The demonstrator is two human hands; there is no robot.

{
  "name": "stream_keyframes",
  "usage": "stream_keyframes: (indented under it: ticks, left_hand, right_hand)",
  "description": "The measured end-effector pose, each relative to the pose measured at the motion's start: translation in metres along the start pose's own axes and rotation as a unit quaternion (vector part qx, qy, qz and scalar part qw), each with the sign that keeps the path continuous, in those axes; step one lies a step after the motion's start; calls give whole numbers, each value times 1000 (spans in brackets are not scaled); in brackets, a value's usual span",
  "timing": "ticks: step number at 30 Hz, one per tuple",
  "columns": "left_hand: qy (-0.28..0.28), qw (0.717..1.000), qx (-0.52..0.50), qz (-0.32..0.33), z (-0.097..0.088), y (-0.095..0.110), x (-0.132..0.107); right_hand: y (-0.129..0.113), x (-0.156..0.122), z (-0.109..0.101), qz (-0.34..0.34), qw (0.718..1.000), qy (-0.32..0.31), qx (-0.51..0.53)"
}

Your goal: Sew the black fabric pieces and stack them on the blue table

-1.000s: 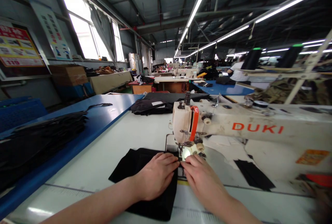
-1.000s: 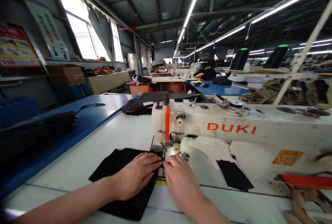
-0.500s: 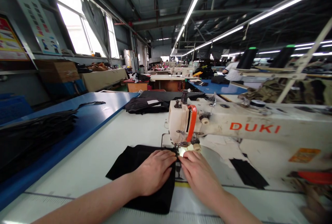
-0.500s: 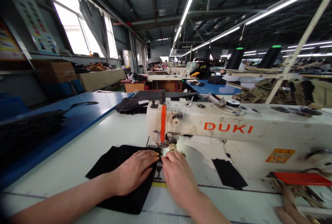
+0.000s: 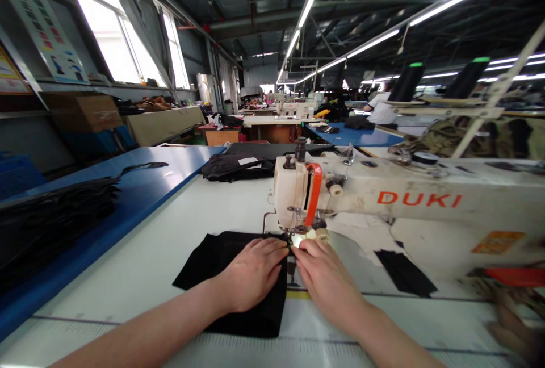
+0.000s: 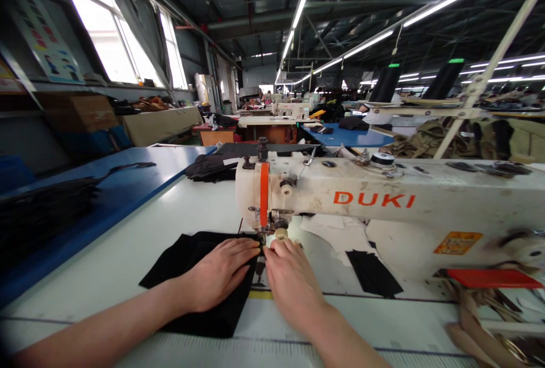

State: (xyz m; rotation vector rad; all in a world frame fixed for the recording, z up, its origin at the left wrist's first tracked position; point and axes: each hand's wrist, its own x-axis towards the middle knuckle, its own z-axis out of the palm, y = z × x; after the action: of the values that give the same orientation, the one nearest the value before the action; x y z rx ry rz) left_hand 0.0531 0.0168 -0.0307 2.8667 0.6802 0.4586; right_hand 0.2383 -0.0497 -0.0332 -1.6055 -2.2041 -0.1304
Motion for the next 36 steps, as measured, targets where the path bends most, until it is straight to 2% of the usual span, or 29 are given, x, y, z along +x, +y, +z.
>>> stream_keyframes:
  ticks: [18, 36]
  left_hand:
    - [16, 1000, 0, 2, 1, 0, 0]
    - [27, 1000, -5, -2, 2, -14, 14]
  right_hand:
    - [-1, -5, -1, -3, 1000, -8, 14]
    - [0, -9, -2, 29, 999, 13, 39]
